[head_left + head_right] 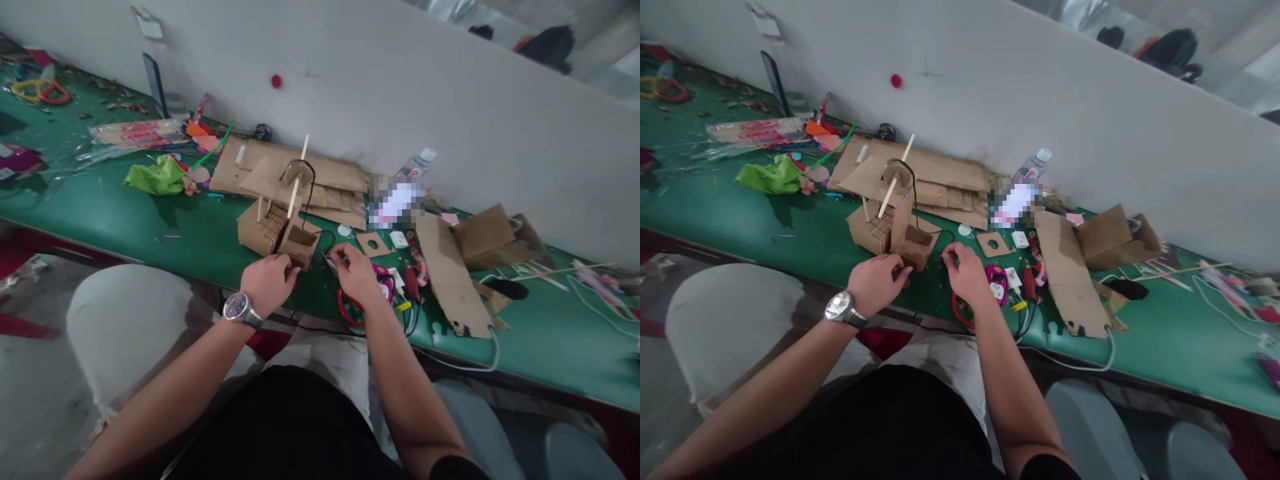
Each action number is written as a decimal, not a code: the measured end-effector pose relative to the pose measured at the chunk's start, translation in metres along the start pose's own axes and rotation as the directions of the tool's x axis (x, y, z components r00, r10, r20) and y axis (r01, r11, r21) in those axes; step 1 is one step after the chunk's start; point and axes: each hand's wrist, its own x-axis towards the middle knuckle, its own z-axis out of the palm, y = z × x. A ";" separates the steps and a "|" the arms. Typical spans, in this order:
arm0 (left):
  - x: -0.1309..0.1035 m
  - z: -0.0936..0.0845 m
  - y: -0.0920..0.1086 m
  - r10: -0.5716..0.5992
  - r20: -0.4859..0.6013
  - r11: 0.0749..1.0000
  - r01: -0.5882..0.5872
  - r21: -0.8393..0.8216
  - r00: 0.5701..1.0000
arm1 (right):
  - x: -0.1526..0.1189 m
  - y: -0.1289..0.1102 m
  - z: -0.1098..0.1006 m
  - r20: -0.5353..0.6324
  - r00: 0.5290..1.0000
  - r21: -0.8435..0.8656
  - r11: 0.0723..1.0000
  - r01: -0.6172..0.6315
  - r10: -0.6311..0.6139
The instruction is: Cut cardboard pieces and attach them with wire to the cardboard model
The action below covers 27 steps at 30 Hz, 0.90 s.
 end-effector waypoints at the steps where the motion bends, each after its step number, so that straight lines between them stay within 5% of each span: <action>1: -0.001 0.000 0.001 0.035 -0.018 0.998 -0.036 -0.055 0.999 | -0.003 -0.006 -0.003 0.041 0.999 0.049 0.999 0.017 -0.019; 5: -0.005 0.002 0.005 0.228 -0.033 0.924 -0.227 -0.309 0.973 | -0.015 -0.027 -0.008 0.142 0.988 0.176 0.984 0.028 -0.053; 8: -0.007 0.003 0.010 0.291 0.035 0.886 -0.256 -0.388 0.956 | -0.022 -0.035 -0.005 0.165 0.985 0.224 0.974 0.016 -0.054; 11: -0.007 0.000 0.013 0.264 0.065 0.894 -0.219 -0.390 0.962 | -0.027 -0.036 -0.003 0.167 0.986 0.271 0.962 -0.025 -0.021; 17: -0.003 -0.006 0.008 0.071 -0.059 0.832 -0.092 -0.548 0.996 | -0.030 -0.026 -0.010 0.110 0.994 0.218 0.975 -0.034 0.010; 20: -0.001 0.000 0.006 0.018 0.018 0.679 0.001 -0.735 1.000 | -0.028 -0.021 -0.015 0.095 0.995 0.146 0.989 0.028 -0.042; 23: 0.001 0.005 0.009 -0.008 0.167 0.398 0.156 -0.904 0.986 | -0.024 -0.016 -0.018 0.047 0.998 0.085 0.995 0.044 -0.048; 27: 0.006 -0.001 0.012 -0.096 0.245 0.161 0.258 -0.953 0.965 | -0.019 -0.007 -0.023 -0.044 0.999 -0.004 1.000 0.015 -0.016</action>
